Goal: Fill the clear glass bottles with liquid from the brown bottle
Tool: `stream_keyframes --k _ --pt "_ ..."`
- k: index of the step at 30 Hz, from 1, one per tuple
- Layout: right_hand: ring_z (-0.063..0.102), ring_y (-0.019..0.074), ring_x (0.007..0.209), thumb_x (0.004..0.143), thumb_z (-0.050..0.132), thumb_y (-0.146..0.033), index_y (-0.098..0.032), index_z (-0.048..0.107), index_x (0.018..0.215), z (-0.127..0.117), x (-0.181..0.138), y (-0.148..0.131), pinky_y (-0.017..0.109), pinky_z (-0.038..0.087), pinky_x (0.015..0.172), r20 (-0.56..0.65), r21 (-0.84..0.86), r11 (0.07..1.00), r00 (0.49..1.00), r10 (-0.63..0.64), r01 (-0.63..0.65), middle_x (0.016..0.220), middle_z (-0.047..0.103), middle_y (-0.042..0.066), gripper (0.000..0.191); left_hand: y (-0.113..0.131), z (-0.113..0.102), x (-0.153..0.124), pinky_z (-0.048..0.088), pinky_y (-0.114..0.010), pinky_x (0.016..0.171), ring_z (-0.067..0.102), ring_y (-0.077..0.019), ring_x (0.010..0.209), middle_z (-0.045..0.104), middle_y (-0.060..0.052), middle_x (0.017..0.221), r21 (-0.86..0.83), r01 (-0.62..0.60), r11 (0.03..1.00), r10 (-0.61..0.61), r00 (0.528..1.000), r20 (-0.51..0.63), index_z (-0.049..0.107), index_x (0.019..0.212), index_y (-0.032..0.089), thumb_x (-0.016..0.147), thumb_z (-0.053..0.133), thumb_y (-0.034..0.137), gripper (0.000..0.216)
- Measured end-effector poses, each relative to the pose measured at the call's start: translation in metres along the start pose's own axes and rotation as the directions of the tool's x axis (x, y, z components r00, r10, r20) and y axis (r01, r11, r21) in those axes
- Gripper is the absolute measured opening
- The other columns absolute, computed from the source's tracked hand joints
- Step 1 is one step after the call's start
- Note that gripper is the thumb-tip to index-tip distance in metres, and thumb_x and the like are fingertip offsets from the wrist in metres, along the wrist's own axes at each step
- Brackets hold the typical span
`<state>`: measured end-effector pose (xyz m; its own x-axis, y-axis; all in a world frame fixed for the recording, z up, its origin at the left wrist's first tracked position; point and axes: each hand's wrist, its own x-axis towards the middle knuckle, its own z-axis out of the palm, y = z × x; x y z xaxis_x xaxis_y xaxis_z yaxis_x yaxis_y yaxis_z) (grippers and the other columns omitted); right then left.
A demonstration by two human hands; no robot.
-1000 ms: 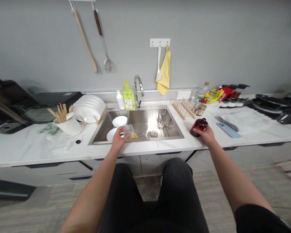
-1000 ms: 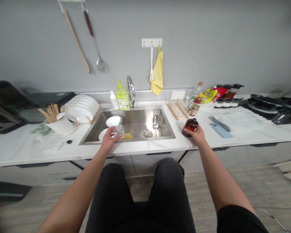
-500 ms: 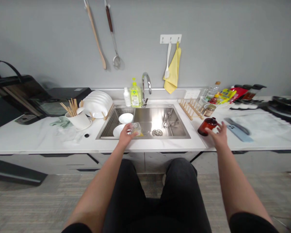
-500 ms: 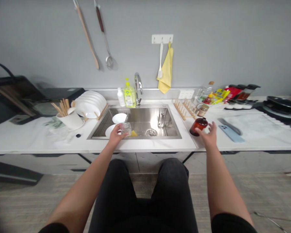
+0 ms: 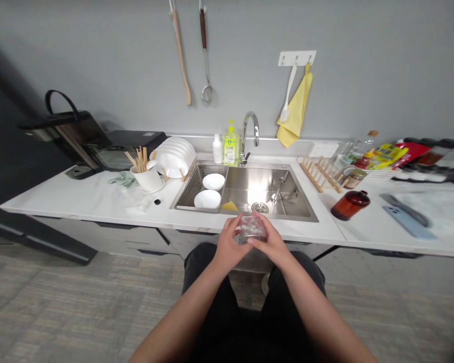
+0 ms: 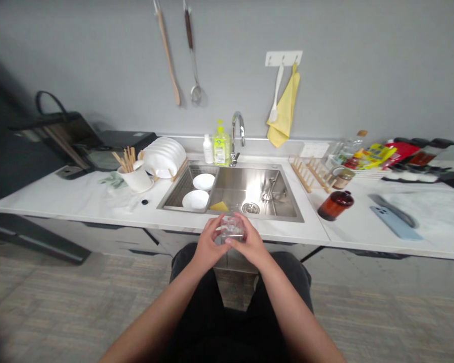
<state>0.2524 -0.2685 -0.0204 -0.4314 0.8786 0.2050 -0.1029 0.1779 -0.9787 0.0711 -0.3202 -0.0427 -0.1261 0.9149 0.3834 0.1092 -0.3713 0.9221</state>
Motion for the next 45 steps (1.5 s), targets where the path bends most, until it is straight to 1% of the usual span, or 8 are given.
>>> stream_keyframes --k 4,7,11,17,24,28,34,45 --pt "0.079 0.0428 0.134 0.066 0.112 -0.048 -0.039 0.074 0.135 0.004 0.002 0.009 0.061 0.071 0.107 -0.049 0.032 0.999 0.998 0.024 -0.023 0.139 0.081 0.008 0.079 0.011 -0.058 -0.003 0.064 -0.058 0.119 0.065 -0.0412 0.152 0.062 -0.016 0.164 0.147 -0.023 0.989 0.013 0.997 0.071 0.064 0.168 0.037 0.082 0.097 0.035 0.092" --pt "0.078 0.0418 0.132 0.062 0.114 -0.047 -0.036 0.074 0.129 -0.014 0.005 0.02 0.058 0.071 0.104 -0.136 0.013 0.999 0.99 0.037 -0.036 0.135 0.082 0.009 0.079 0.013 -0.156 0.017 0.066 -0.056 0.108 0.076 -0.0381 0.129 0.077 -0.014 0.141 0.233 0.097 0.968 -0.049 0.978 -0.205 0.082 0.136 0.028 0.089 0.085 0.039 0.049" --pt "0.078 0.0389 0.129 0.059 0.114 -0.049 -0.032 0.074 0.126 -0.045 0.014 0.028 0.057 0.067 0.111 -0.216 0.024 0.996 0.973 0.085 -0.082 0.131 0.082 0.008 0.08 0.008 -0.293 0.05 0.058 -0.059 0.114 0.075 -0.0367 0.111 0.082 -0.015 0.122 0.548 0.466 0.695 0.071 0.714 -0.697 0.084 0.117 0.019 0.092 0.07 0.041 0.036" --pt "0.077 0.0358 0.131 0.064 0.113 -0.048 -0.031 0.074 0.13 -0.06 0.019 0.028 0.057 0.059 0.122 -0.212 0.102 0.987 0.967 0.14 -0.12 0.135 0.082 0.007 0.079 -0.003 -0.366 0.073 0.055 -0.052 0.113 0.072 -0.0422 0.126 0.078 -0.024 0.134 0.752 0.605 0.263 -0.089 0.791 -0.605 0.078 0.139 0.012 0.092 0.071 0.048 0.06" --pt "0.078 0.0346 0.128 0.064 0.111 -0.048 -0.03 0.071 0.134 -0.06 0.016 0.029 0.056 0.059 0.12 -0.188 0.097 0.989 0.973 0.131 -0.115 0.137 0.082 0.009 0.082 0.0 -0.36 0.074 0.058 -0.055 0.105 0.077 -0.0439 0.117 0.083 -0.02 0.116 0.626 0.7 0.344 -0.094 0.689 -0.718 0.08 0.119 0.015 0.086 0.077 0.045 0.045" --pt "0.078 0.0331 0.127 0.064 0.11 -0.051 -0.03 0.069 0.132 -0.057 0.015 0.036 0.052 0.065 0.112 -0.188 0.065 0.995 0.978 0.088 -0.078 0.136 0.081 0.008 0.083 0.024 -0.292 0.047 0.062 -0.045 0.096 0.081 -0.0325 0.103 0.082 -0.012 0.107 0.515 0.562 0.648 0.038 0.651 -0.758 0.077 0.128 0.017 0.089 0.079 0.057 0.056" --pt "0.077 0.0342 0.134 0.063 0.109 -0.048 -0.028 0.071 0.133 -0.031 -0.004 0.035 0.048 0.07 0.104 -0.186 -0.124 0.992 0.982 -0.02 -0.003 0.137 0.079 0.012 0.083 0.077 -0.122 0.01 0.061 -0.033 0.08 0.074 -0.0204 0.084 0.084 -0.009 0.102 0.175 0.093 0.98 -0.05 0.971 -0.234 0.085 0.112 0.019 0.088 0.093 0.052 0.042" --pt "0.081 0.0359 0.127 0.073 0.106 -0.041 -0.026 0.072 0.143 -0.014 -0.048 -0.004 0.051 0.072 0.103 -0.17 -0.332 0.94 0.976 -0.136 0.073 0.139 0.081 0.014 0.079 0.145 -0.064 0.029 0.058 -0.032 0.078 0.073 -0.0178 0.079 0.082 -0.007 0.1 0.522 -0.229 0.822 0.058 0.944 0.324 0.089 0.112 0.019 0.099 0.082 0.026 0.017"
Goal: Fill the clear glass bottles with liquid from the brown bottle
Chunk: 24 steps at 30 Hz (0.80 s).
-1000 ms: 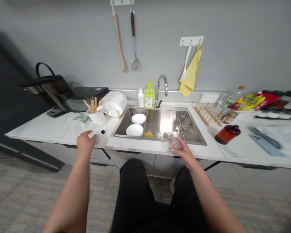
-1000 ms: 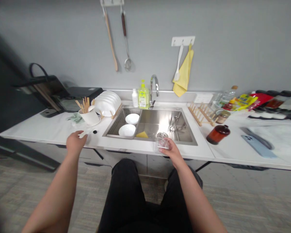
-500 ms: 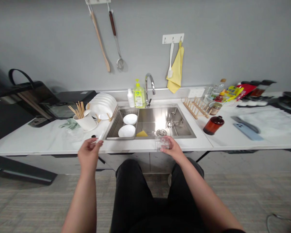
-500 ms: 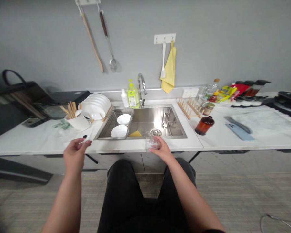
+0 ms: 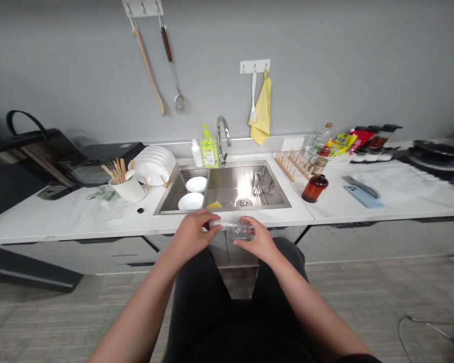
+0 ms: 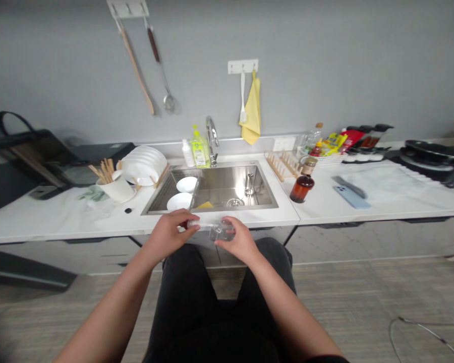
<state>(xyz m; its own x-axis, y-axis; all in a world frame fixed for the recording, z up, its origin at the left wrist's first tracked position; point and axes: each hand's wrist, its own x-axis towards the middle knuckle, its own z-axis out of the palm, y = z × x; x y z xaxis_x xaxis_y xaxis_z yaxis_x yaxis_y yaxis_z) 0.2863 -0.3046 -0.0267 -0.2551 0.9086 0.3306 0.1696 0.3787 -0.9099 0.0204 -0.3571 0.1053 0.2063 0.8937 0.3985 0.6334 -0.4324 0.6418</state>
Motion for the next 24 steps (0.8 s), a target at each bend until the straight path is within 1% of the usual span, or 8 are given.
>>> stream_keyframes --k 5,10,12,14,17,19,21,24 --pt "0.081 0.0369 0.128 0.074 0.105 -0.041 -0.025 0.072 0.144 0.003 -0.002 -0.014 0.05 0.074 0.099 -0.01 -0.015 1.0 1.0 -0.028 0.027 0.138 0.081 0.015 0.078 0.026 -0.004 0.015 0.057 -0.035 0.081 0.074 -0.0202 0.081 0.082 -0.007 0.101 0.156 -0.011 0.988 -0.013 0.988 0.152 0.089 0.111 0.018 0.099 0.083 0.022 0.014" --pt "0.084 0.035 0.121 0.071 0.107 -0.037 -0.026 0.073 0.141 0.012 -0.007 -0.033 0.048 0.073 0.1 0.032 -0.079 0.994 0.997 -0.071 0.073 0.137 0.082 0.013 0.078 0.036 0.013 0.027 0.059 -0.041 0.089 0.079 -0.0305 0.096 0.083 -0.011 0.097 0.363 -0.118 0.924 -0.03 0.925 0.378 0.088 0.101 0.018 0.103 0.081 0.03 0.014" --pt "0.085 0.0339 0.116 0.07 0.107 -0.038 -0.026 0.074 0.137 0.012 -0.009 -0.037 0.047 0.074 0.098 0.014 -0.082 0.995 0.998 -0.057 0.058 0.135 0.083 0.012 0.076 0.035 0.015 0.027 0.06 -0.043 0.097 0.08 -0.031 0.105 0.085 -0.012 0.109 0.32 -0.172 0.932 0.021 0.905 0.425 0.089 0.11 0.02 0.104 0.077 0.024 0.013" --pt "0.085 0.033 0.111 0.069 0.108 -0.039 -0.026 0.074 0.135 0.011 -0.011 -0.04 0.048 0.074 0.096 0.018 -0.076 0.996 0.999 -0.042 0.043 0.134 0.082 0.012 0.075 0.031 0.013 0.025 0.061 -0.043 0.105 0.08 -0.029 0.114 0.084 -0.01 0.121 0.192 -0.247 0.95 0.135 0.877 0.461 0.087 0.122 0.025 0.101 0.073 0.012 0.029" --pt "0.084 0.0334 0.111 0.071 0.107 -0.039 -0.026 0.075 0.135 0.007 -0.013 -0.044 0.047 0.074 0.093 0.035 -0.071 0.997 0.999 -0.041 0.043 0.132 0.083 0.012 0.072 0.028 0.009 0.02 0.059 -0.046 0.116 0.077 -0.0291 0.132 0.08 -0.008 0.142 0.025 -0.279 0.96 0.237 0.858 0.455 0.078 0.147 0.034 0.095 0.078 0.008 0.058" --pt "0.084 0.0346 0.115 0.073 0.106 -0.039 -0.027 0.076 0.137 0.006 -0.013 -0.046 0.046 0.074 0.091 0.024 -0.058 0.997 0.999 -0.046 0.047 0.131 0.084 0.011 0.072 0.026 0.008 0.017 0.059 -0.049 0.118 0.075 -0.0325 0.135 0.078 -0.01 0.147 0.029 -0.245 0.969 0.213 0.892 0.399 0.073 0.153 0.034 0.094 0.087 0.022 0.062" --pt "0.084 0.035 0.117 0.072 0.106 -0.04 -0.028 0.075 0.138 0.005 -0.014 -0.048 0.046 0.074 0.091 0.019 -0.043 0.998 0.999 -0.044 0.045 0.131 0.084 0.011 0.074 0.026 0.008 0.015 0.062 -0.051 0.11 0.078 -0.0354 0.123 0.082 -0.013 0.13 0.12 -0.208 0.971 0.156 0.927 0.341 0.079 0.142 0.028 0.098 0.087 0.035 0.045" --pt "0.085 0.0344 0.114 0.069 0.108 -0.04 -0.027 0.075 0.136 0.004 -0.014 -0.051 0.046 0.074 0.092 0.02 -0.04 0.998 0.999 -0.046 0.047 0.13 0.084 0.011 0.075 0.026 0.009 0.015 0.062 -0.047 0.098 0.08 -0.034 0.106 0.083 -0.012 0.108 0.213 -0.213 0.953 0.129 0.927 0.351 0.083 0.122 0.024 0.105 0.076 0.032 0.02"
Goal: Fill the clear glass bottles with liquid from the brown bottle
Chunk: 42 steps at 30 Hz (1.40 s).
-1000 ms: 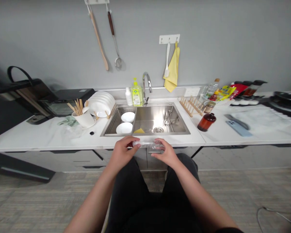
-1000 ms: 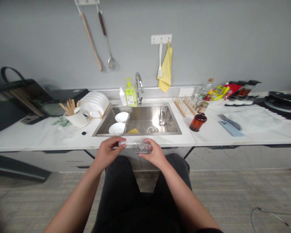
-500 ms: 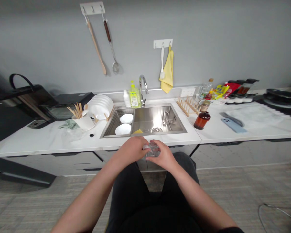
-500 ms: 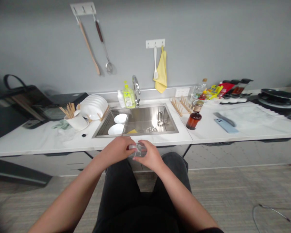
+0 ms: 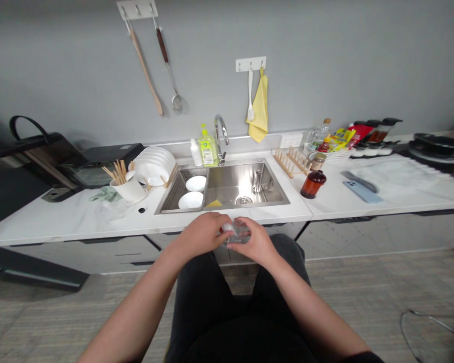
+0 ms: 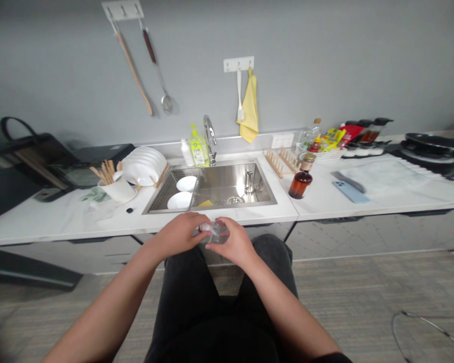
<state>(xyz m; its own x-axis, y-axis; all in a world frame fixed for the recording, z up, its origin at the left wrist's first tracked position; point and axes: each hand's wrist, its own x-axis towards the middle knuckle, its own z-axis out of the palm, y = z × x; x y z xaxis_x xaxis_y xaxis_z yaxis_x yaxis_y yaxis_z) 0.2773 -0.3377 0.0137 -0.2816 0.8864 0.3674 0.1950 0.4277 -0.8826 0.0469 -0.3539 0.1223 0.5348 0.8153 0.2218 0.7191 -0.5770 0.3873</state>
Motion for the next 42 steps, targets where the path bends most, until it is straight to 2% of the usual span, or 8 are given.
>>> stream_keyframes --k 10,13,16,21,27,32,38,42 --pt "0.084 0.0335 0.112 0.073 0.106 -0.04 -0.026 0.076 0.136 -0.003 -0.003 -0.012 0.045 0.073 0.089 0.017 0.011 1.0 1.0 0.0 0.0 0.128 0.084 0.011 0.071 0.004 -0.017 0.0 0.056 -0.052 0.12 0.072 -0.0335 0.14 0.076 -0.01 0.152 -0.092 -0.173 0.981 0.181 0.979 0.088 0.069 0.159 0.036 0.098 0.08 0.02 0.064" --pt "0.084 0.0339 0.112 0.072 0.107 -0.04 -0.027 0.075 0.136 -0.004 -0.003 -0.014 0.045 0.073 0.09 0.009 -0.001 1.0 1.0 0.003 -0.003 0.127 0.085 0.01 0.072 0.007 -0.016 0.001 0.06 -0.053 0.112 0.076 -0.0358 0.127 0.08 -0.013 0.137 -0.038 -0.082 0.996 0.083 0.996 0.039 0.077 0.144 0.029 0.104 0.08 0.039 0.041" --pt "0.085 0.0324 0.107 0.069 0.108 -0.039 -0.027 0.076 0.132 -0.004 -0.003 -0.017 0.046 0.073 0.092 0.023 -0.01 1.0 1.0 0.004 -0.004 0.129 0.084 0.01 0.072 0.01 -0.015 0.0 0.062 -0.047 0.103 0.078 -0.0311 0.115 0.079 -0.011 0.123 -0.043 -0.107 0.993 0.111 0.989 0.101 0.082 0.124 0.026 0.107 0.068 0.024 0.021" --pt "0.085 0.0341 0.113 0.072 0.106 -0.037 -0.028 0.076 0.137 -0.005 -0.005 -0.023 0.046 0.073 0.091 0.049 0.01 1.0 0.999 -0.011 0.011 0.13 0.085 0.01 0.073 0.012 -0.016 -0.005 0.056 -0.051 0.124 0.067 -0.0327 0.149 0.064 -0.012 0.167 -0.159 -0.146 0.977 0.153 0.988 0.032 0.064 0.16 0.034 0.098 0.076 0.019 0.065" --pt "0.085 0.0344 0.113 0.071 0.108 -0.041 -0.028 0.075 0.138 -0.006 -0.007 -0.024 0.047 0.074 0.092 0.021 -0.024 1.0 1.0 -0.009 0.009 0.132 0.084 0.011 0.076 0.013 -0.009 -0.012 0.063 -0.048 0.095 0.079 -0.0317 0.099 0.08 -0.009 0.106 -0.007 0.068 0.998 -0.068 0.997 -0.037 0.074 0.139 0.024 0.106 0.075 0.041 0.037" --pt "0.085 0.0323 0.106 0.072 0.104 -0.035 -0.027 0.075 0.136 -0.003 -0.007 -0.023 0.045 0.072 0.089 0.03 -0.073 0.997 0.999 -0.021 0.023 0.131 0.084 0.011 0.07 0.02 -0.011 -0.018 0.059 -0.053 0.118 0.072 -0.0362 0.139 0.076 -0.014 0.147 0.02 -0.106 0.994 0.107 0.994 -0.025 0.07 0.15 0.027 0.095 0.078 0.019 0.056" --pt "0.084 0.0343 0.112 0.07 0.107 -0.038 -0.028 0.075 0.138 -0.002 -0.008 -0.02 0.047 0.071 0.093 0.04 -0.107 0.993 0.998 -0.045 0.049 0.13 0.084 0.011 0.076 0.021 -0.006 -0.018 0.062 -0.047 0.091 0.079 -0.0323 0.092 0.081 -0.012 0.097 0.071 0.05 0.996 -0.049 0.999 -0.011 0.08 0.11 0.024 0.108 0.072 0.045 0.022" --pt "0.084 0.0336 0.106 0.069 0.108 -0.035 -0.028 0.076 0.135 -0.002 -0.009 -0.019 0.047 0.071 0.09 0.066 -0.133 0.991 0.998 -0.024 0.032 0.129 0.084 0.01 0.073 0.015 -0.004 -0.019 0.061 -0.049 0.113 0.075 -0.0339 0.131 0.079 -0.012 0.139 -0.069 -0.098 0.993 0.099 0.995 0.012 0.074 0.139 0.028 0.097 0.074 0.019 0.043"
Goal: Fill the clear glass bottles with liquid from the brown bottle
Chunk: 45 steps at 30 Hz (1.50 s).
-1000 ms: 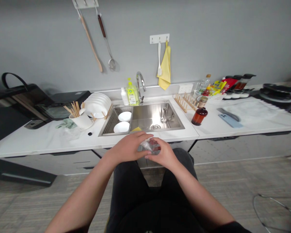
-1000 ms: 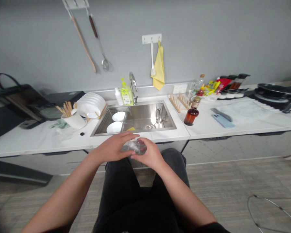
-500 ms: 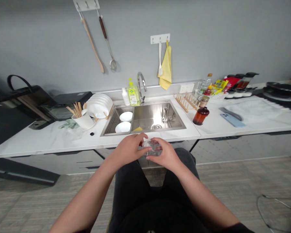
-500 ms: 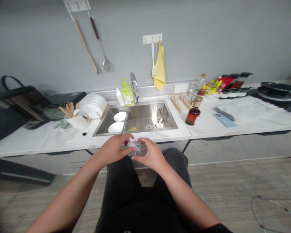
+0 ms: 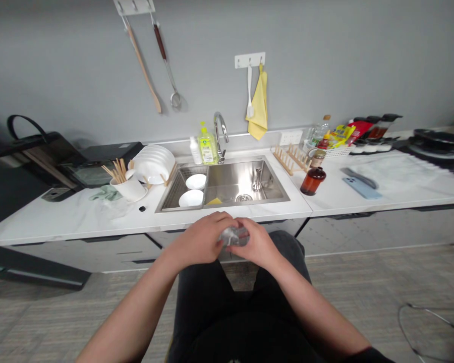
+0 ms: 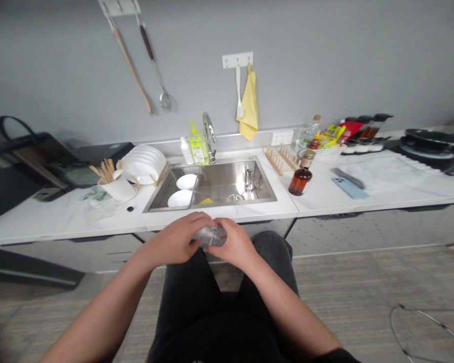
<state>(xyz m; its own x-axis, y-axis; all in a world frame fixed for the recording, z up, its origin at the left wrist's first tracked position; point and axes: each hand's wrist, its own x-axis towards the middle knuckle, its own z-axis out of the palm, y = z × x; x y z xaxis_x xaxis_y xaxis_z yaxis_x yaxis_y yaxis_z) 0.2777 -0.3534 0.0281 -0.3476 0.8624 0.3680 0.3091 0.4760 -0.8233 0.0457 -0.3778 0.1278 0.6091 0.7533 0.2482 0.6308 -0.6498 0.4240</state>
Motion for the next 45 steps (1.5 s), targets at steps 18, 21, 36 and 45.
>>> stream_keyframes --k 18,21,36,45 --pt "0.081 0.0367 0.116 0.068 0.111 -0.036 -0.028 0.075 0.137 0.001 0.005 0.01 0.052 0.066 0.103 0.009 -0.041 0.999 1.0 0.0 0.0 0.132 0.082 0.012 0.078 -0.016 0.011 -0.001 0.06 -0.043 0.096 0.08 -0.032 0.11 0.083 -0.009 0.12 0.007 0.186 0.983 -0.186 0.983 0.009 0.072 0.128 0.026 0.096 0.07 0.016 0.034" --pt "0.081 0.0354 0.115 0.07 0.109 -0.034 -0.026 0.074 0.136 -0.003 0.005 0.009 0.051 0.066 0.102 0.005 -0.037 0.999 1.0 0.021 -0.021 0.132 0.082 0.012 0.075 -0.015 0.008 0.001 0.058 -0.041 0.099 0.078 -0.0298 0.114 0.082 -0.01 0.131 -0.026 0.167 0.986 -0.167 0.986 -0.018 0.068 0.143 0.026 0.096 0.074 0.019 0.047" --pt "0.078 0.0275 0.097 0.069 0.112 -0.052 -0.024 0.081 0.126 -0.024 0.008 0.025 0.036 0.062 0.083 0.386 0.249 0.966 0.922 -0.029 -0.074 0.108 0.083 0.003 0.07 -0.017 0.012 -0.012 0.059 -0.04 0.096 0.08 -0.0291 0.11 0.083 -0.01 0.122 0.001 -0.05 0.999 0.048 0.98 0.194 0.075 0.133 0.025 0.117 0.064 0.037 0.022" --pt "0.08 0.0335 0.12 0.076 0.108 -0.047 -0.027 0.074 0.147 0.028 0.021 0.032 0.045 0.067 0.098 0.209 0.302 0.94 0.973 0.098 -0.159 0.139 0.082 0.011 0.081 -0.066 0.051 -0.052 0.063 -0.05 0.118 0.07 -0.0342 0.147 0.069 -0.017 0.161 -0.477 0.13 0.869 -0.252 0.947 -0.202 0.065 0.162 0.031 0.098 0.091 0.039 0.069"
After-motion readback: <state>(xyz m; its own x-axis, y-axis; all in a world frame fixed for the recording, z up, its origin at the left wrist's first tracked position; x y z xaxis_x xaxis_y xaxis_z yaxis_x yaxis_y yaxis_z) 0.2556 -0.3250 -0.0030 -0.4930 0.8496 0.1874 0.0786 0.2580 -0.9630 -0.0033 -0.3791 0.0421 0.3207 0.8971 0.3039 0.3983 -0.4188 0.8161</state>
